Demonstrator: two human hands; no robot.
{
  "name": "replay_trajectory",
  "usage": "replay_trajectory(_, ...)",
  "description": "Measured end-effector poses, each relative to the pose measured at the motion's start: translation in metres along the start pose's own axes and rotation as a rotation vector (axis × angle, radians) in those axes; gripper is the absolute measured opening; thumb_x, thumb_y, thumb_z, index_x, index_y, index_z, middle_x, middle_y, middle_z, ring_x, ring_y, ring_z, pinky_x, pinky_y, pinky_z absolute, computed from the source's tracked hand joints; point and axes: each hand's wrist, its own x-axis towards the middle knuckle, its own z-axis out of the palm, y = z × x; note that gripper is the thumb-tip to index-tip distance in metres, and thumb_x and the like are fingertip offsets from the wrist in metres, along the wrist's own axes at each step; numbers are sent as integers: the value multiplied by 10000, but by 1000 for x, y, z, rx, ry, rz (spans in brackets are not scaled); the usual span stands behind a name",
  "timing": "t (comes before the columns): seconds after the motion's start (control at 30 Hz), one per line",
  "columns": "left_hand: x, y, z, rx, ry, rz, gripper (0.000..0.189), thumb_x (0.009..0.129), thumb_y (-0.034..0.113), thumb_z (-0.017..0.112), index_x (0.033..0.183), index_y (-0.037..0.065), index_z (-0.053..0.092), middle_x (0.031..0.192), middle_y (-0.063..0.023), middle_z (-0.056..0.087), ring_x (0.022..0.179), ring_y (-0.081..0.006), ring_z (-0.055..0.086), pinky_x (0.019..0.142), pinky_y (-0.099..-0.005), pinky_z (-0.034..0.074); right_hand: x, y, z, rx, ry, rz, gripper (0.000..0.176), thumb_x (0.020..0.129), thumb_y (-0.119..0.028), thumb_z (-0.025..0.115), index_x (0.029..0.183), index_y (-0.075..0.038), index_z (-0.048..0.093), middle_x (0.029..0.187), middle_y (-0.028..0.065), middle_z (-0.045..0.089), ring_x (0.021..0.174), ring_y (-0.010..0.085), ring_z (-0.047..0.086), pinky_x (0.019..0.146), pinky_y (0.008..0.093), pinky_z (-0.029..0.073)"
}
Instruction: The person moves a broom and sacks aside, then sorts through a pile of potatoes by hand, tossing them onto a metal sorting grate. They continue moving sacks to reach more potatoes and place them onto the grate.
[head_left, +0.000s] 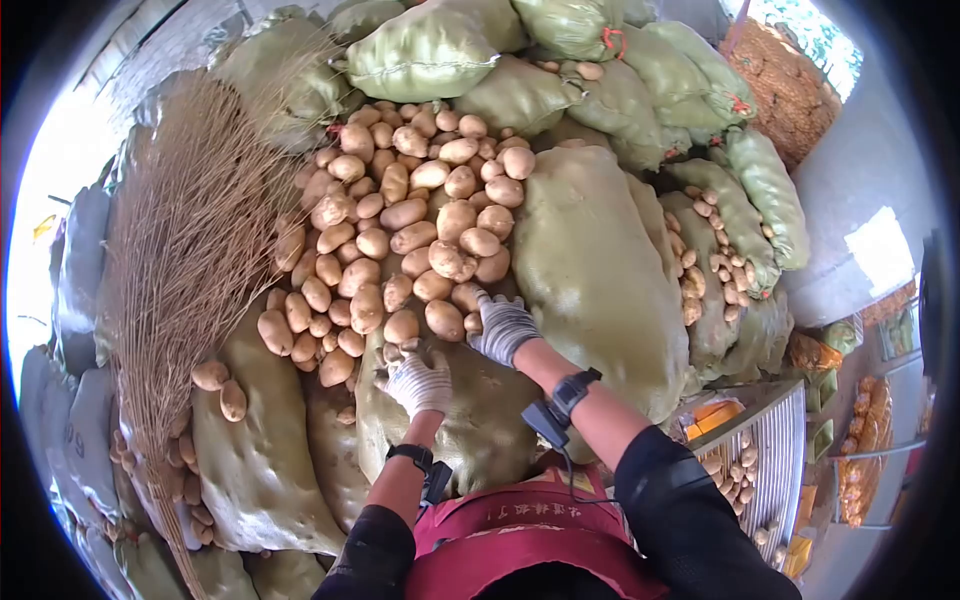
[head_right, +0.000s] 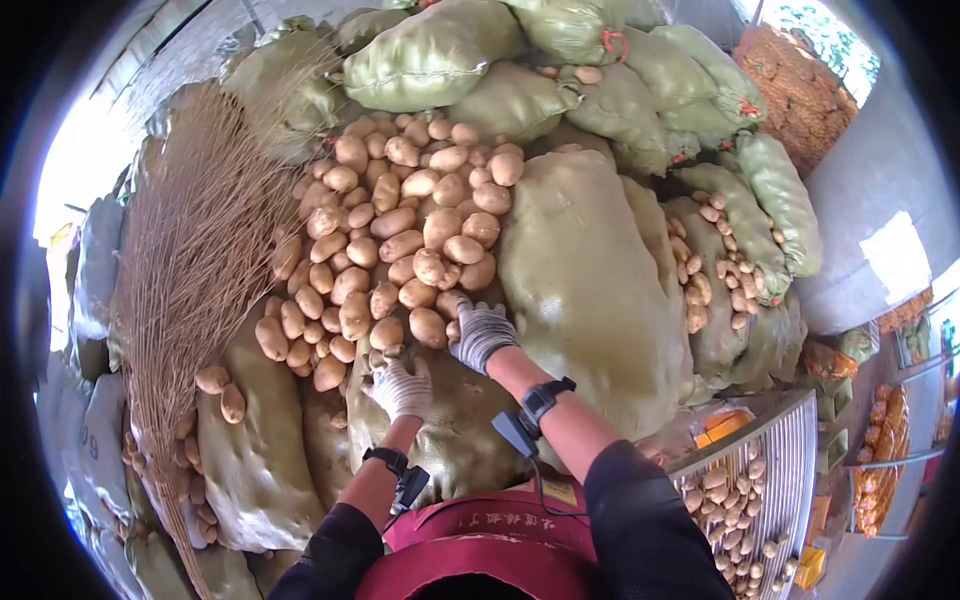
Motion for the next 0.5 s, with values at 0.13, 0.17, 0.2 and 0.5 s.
replay_trajectory(0.13, 4, 1, -2, 73, -87, -45, 542, 895, 452, 556, 1286, 80, 600, 1489, -206, 434, 1422, -348, 364, 1136, -659, 206, 5, -3, 1, 41, 40, 70, 990, 698, -494, 826, 1512, -223, 333, 1470, 236, 386, 1301, 493, 449, 1083, 527, 422)
replay_trajectory(0.17, 2, 0, -2, 17, -91, -22, 555, 894, 451, 551, 1283, 58, 597, 1478, -209, 440, 1415, -352, 368, 1132, -660, 205, 13, -7, -3, 7, -13, 90, 1046, 695, -490, 835, 1542, -235, 278, 1509, 233, 349, 1315, 481, 451, 1094, 513, 424)
replay_trajectory(0.2, 2, -1, -2, 0, -89, -15, 553, 893, 446, 548, 1282, 55, 598, 1471, -212, 443, 1414, -357, 365, 1129, -661, 206, 22, -5, -1, 26, -77, 86, 1057, 708, -494, 817, 1553, -225, 242, 1510, 240, 344, 1302, 459, 473, 1093, 500, 423)
replay_trajectory(0.5, -8, -1, 0, -51, 111, 38, 436, 881, 420, 544, 1137, 89, 665, 1340, -206, 531, 1342, -379, 432, 1100, -671, 214, 3, -1, 2, 28, -118, 206, 1097, 720, -360, 846, 1571, -299, 157, 1485, 234, 375, 1350, 418, 438, 1117, 486, 400)
